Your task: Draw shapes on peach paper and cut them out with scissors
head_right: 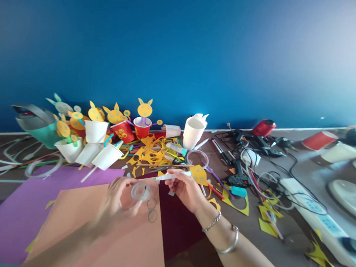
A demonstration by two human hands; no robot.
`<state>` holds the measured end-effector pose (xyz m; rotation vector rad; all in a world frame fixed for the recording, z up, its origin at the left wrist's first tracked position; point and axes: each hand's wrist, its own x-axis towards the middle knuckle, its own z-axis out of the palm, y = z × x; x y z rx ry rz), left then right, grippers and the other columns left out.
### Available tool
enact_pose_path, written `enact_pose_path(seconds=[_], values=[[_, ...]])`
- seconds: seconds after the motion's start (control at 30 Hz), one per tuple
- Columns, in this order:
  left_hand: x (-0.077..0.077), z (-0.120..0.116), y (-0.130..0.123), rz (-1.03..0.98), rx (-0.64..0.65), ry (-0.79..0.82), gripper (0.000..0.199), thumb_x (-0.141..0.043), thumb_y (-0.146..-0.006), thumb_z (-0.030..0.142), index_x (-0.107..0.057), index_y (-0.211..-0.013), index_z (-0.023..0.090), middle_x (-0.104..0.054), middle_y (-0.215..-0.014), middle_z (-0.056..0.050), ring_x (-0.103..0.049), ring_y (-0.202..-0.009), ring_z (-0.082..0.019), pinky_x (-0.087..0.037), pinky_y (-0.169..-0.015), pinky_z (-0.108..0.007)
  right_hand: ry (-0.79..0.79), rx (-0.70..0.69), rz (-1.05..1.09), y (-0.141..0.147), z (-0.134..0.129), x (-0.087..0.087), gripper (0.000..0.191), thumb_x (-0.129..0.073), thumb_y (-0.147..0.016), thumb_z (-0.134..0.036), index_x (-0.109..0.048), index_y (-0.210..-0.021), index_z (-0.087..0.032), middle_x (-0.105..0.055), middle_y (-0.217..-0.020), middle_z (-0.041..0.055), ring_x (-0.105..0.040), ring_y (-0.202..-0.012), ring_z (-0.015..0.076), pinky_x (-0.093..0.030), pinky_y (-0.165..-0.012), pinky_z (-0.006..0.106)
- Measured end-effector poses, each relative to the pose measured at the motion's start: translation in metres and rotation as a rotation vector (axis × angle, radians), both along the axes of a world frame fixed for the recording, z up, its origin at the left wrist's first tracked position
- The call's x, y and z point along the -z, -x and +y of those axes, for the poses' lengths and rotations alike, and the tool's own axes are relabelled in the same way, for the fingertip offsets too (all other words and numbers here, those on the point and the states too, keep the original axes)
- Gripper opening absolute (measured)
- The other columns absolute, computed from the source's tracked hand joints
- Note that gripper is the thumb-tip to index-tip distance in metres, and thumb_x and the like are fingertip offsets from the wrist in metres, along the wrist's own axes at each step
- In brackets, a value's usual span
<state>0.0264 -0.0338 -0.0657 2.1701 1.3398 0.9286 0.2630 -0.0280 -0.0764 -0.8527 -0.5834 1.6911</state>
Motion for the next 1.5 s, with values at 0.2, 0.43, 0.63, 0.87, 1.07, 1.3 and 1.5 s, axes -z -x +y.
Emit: enact_pose_path(seconds=[0.2, 0.43, 0.63, 0.87, 1.07, 1.3, 1.5], values=[[-0.004, 0.004, 0.004, -0.025, -0.065, 0.029, 0.039, -0.065, -0.069, 0.028, -0.054, -0.106, 0.023, -0.062, -0.098, -0.006, -0.057, -0.094, -0.026, -0.046, -0.083, -0.043, -0.175, -0.061, -0.268, 0.012, -0.012, -0.009, 0.026, -0.057, -0.087, -0.039, -0.062, -0.102, -0.018, -0.07, -0.094, 0.0088, -0.063, -0.084, 0.0187, -0.046, -0.07, 0.029], [-0.017, 0.012, 0.007, -0.133, -0.085, 0.254, 0.028, -0.061, -0.074, 0.035, -0.058, -0.097, 0.019, -0.066, -0.094, -0.005, -0.061, -0.083, -0.021, -0.049, -0.075, -0.037, -0.729, -0.194, -0.997, 0.03, -0.026, -0.023, 0.02, -0.047, -0.093, -0.03, -0.059, -0.107, -0.022, -0.06, -0.105, 0.0079, -0.056, -0.1, 0.0213, -0.044, -0.089, 0.036], [-0.028, 0.018, 0.03, 0.074, -0.185, 0.188, 0.034, -0.063, -0.074, 0.043, -0.059, -0.098, 0.02, -0.065, -0.095, -0.006, -0.06, -0.087, -0.023, -0.048, -0.076, -0.036, -0.853, -0.221, -1.245, 0.031, -0.026, -0.025, 0.021, -0.04, -0.095, -0.024, -0.051, -0.113, -0.024, -0.056, -0.107, 0.008, -0.056, -0.097, 0.0204, -0.047, -0.085, 0.035], [-0.009, 0.023, 0.058, 0.338, -0.087, -0.167, 0.033, -0.06, -0.08, 0.033, -0.055, -0.11, 0.02, -0.064, -0.105, -0.008, -0.059, -0.098, -0.026, -0.045, -0.085, -0.039, -0.962, -0.309, -1.383, 0.034, -0.024, -0.025, 0.024, -0.042, -0.091, -0.017, -0.048, -0.113, -0.023, -0.054, -0.11, 0.0082, -0.053, -0.101, 0.0221, -0.048, -0.085, 0.037], [0.0, 0.019, 0.068, 0.57, -0.224, -0.353, 0.04, -0.05, -0.087, 0.024, -0.048, -0.125, 0.013, -0.059, -0.118, -0.018, -0.052, -0.112, -0.033, -0.043, -0.088, -0.045, -0.98, -0.282, -1.394, 0.039, -0.019, -0.023, 0.029, -0.044, -0.088, -0.013, -0.048, -0.115, -0.023, -0.053, -0.113, 0.0091, -0.05, -0.108, 0.0228, -0.045, -0.091, 0.038], [-0.024, -0.036, 0.028, 0.548, 0.155, -0.384, 0.037, -0.045, -0.088, 0.015, -0.054, -0.123, 0.022, -0.058, -0.122, -0.01, -0.051, -0.113, -0.027, -0.042, -0.092, -0.041, -0.924, -0.252, -1.285, 0.05, -0.01, -0.019, 0.027, -0.043, -0.091, -0.019, -0.05, -0.116, -0.023, -0.053, -0.11, 0.0091, -0.054, -0.099, 0.0212, -0.047, -0.086, 0.036], [-0.013, -0.064, 0.007, 0.539, 0.423, -0.275, 0.041, -0.058, -0.084, 0.044, -0.058, -0.117, 0.019, -0.063, -0.116, -0.007, -0.055, -0.107, -0.025, -0.044, -0.093, -0.039, -0.738, -0.148, -0.975, 0.055, -0.002, -0.019, 0.021, -0.045, -0.093, -0.027, -0.059, -0.11, -0.024, -0.06, -0.104, 0.0061, -0.055, -0.098, 0.0196, -0.043, -0.087, 0.033]])
